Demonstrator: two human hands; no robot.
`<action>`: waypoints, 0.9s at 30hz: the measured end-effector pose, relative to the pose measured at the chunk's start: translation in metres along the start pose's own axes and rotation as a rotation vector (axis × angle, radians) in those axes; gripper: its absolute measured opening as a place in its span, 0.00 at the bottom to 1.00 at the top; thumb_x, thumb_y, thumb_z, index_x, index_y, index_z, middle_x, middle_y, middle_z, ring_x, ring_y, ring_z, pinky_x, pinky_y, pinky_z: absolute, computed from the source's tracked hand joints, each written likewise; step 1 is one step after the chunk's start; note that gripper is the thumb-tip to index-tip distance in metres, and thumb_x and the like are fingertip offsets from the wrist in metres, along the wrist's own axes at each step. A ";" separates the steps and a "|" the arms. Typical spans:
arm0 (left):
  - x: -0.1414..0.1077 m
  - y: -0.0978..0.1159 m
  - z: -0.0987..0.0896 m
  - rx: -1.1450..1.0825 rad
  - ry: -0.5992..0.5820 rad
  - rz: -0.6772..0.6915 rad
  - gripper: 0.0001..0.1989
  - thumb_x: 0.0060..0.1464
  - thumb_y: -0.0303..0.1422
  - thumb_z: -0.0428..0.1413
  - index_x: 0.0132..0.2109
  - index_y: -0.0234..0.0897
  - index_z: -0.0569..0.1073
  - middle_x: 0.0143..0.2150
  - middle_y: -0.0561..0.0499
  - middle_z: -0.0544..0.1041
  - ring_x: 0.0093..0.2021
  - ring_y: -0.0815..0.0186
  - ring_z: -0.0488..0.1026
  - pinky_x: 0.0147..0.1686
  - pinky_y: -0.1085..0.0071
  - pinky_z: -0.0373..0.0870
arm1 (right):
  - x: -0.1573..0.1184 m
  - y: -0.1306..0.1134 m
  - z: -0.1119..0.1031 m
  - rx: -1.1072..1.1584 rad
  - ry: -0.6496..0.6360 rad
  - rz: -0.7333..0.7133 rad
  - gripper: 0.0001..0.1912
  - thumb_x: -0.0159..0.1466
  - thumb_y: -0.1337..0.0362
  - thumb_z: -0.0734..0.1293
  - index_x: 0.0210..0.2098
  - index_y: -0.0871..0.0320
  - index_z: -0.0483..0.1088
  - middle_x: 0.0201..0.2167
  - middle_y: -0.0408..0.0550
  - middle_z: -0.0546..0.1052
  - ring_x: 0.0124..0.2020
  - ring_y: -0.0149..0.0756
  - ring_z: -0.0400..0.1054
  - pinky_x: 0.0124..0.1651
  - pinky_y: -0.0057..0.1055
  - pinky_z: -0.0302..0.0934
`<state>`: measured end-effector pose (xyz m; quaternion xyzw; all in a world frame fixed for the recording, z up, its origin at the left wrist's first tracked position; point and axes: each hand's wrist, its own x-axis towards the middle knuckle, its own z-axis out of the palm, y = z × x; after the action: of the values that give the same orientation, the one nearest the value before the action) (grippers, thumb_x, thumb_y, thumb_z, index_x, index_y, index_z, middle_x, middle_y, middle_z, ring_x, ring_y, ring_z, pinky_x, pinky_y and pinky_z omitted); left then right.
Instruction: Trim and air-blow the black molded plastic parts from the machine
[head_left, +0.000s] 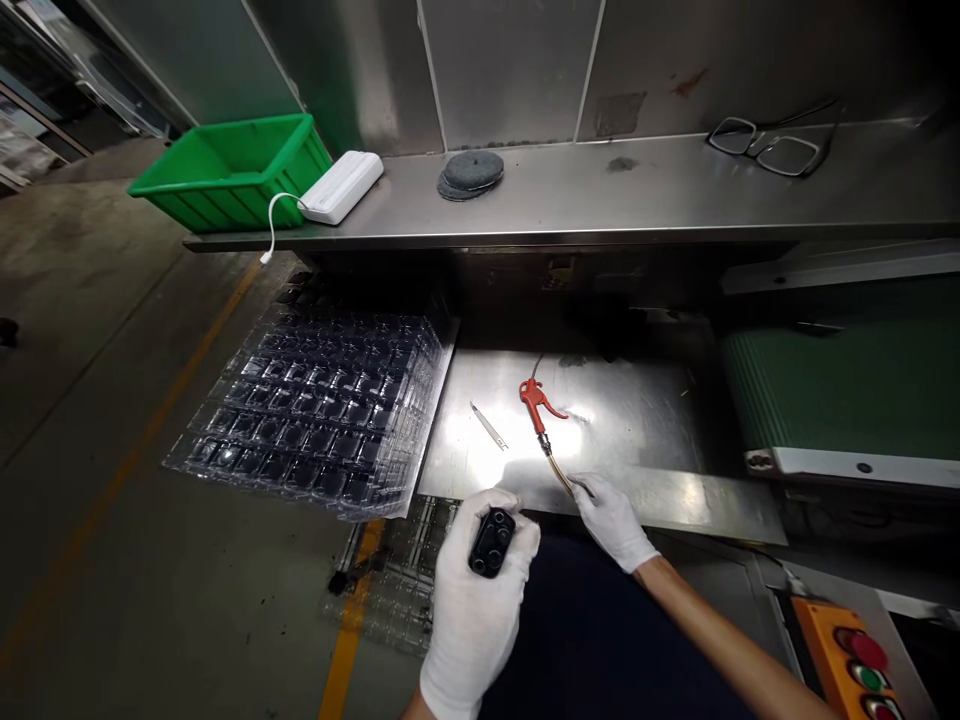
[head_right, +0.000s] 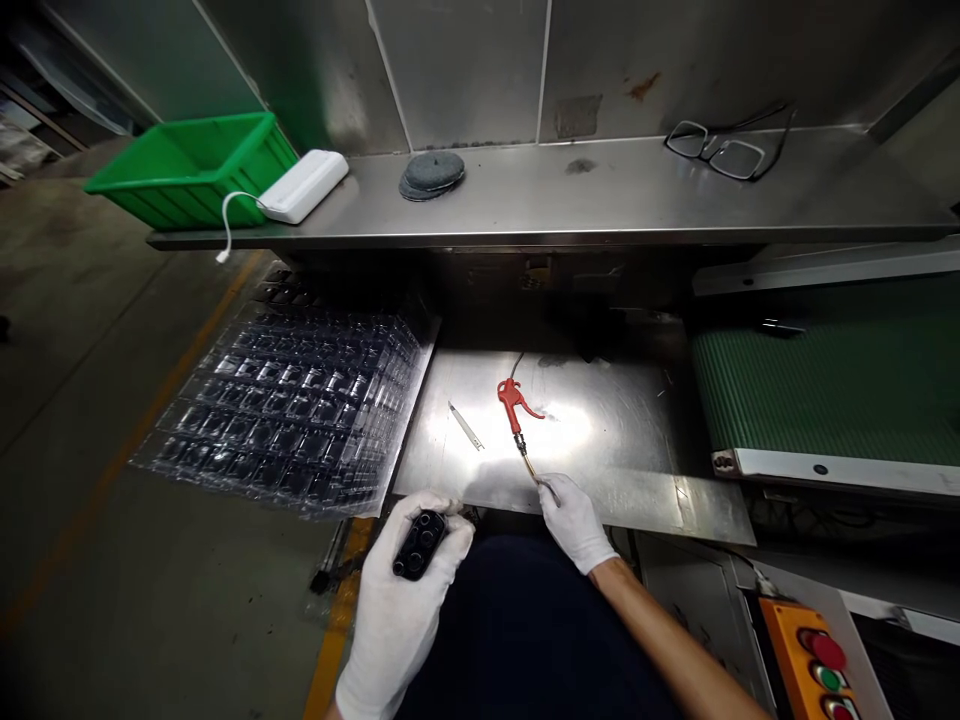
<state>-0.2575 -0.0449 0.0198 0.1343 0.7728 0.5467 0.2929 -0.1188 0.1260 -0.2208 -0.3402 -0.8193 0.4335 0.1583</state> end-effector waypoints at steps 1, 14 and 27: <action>0.000 -0.002 0.000 0.001 0.002 0.021 0.08 0.60 0.35 0.62 0.47 0.45 0.75 0.43 0.53 0.80 0.41 0.65 0.79 0.46 0.67 0.77 | 0.000 0.000 0.000 0.000 0.000 -0.003 0.18 0.70 0.56 0.59 0.46 0.57 0.77 0.47 0.48 0.80 0.50 0.43 0.75 0.60 0.49 0.71; 0.000 -0.015 0.000 0.323 0.162 0.572 0.18 0.61 0.22 0.58 0.55 0.44 0.72 0.49 0.50 0.77 0.52 0.63 0.77 0.58 0.64 0.75 | -0.004 0.001 0.000 0.000 0.000 -0.023 0.18 0.70 0.56 0.59 0.45 0.57 0.78 0.46 0.49 0.80 0.50 0.44 0.75 0.60 0.50 0.71; -0.005 0.000 -0.007 0.005 0.105 0.155 0.08 0.62 0.31 0.61 0.49 0.44 0.76 0.47 0.51 0.82 0.49 0.62 0.81 0.55 0.65 0.78 | -0.005 -0.001 0.000 0.014 -0.013 0.004 0.19 0.69 0.54 0.59 0.46 0.56 0.78 0.46 0.49 0.80 0.48 0.45 0.76 0.58 0.49 0.72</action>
<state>-0.2573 -0.0528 0.0228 0.1656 0.7757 0.5722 0.2084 -0.1157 0.1217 -0.2202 -0.3380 -0.8165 0.4418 0.1547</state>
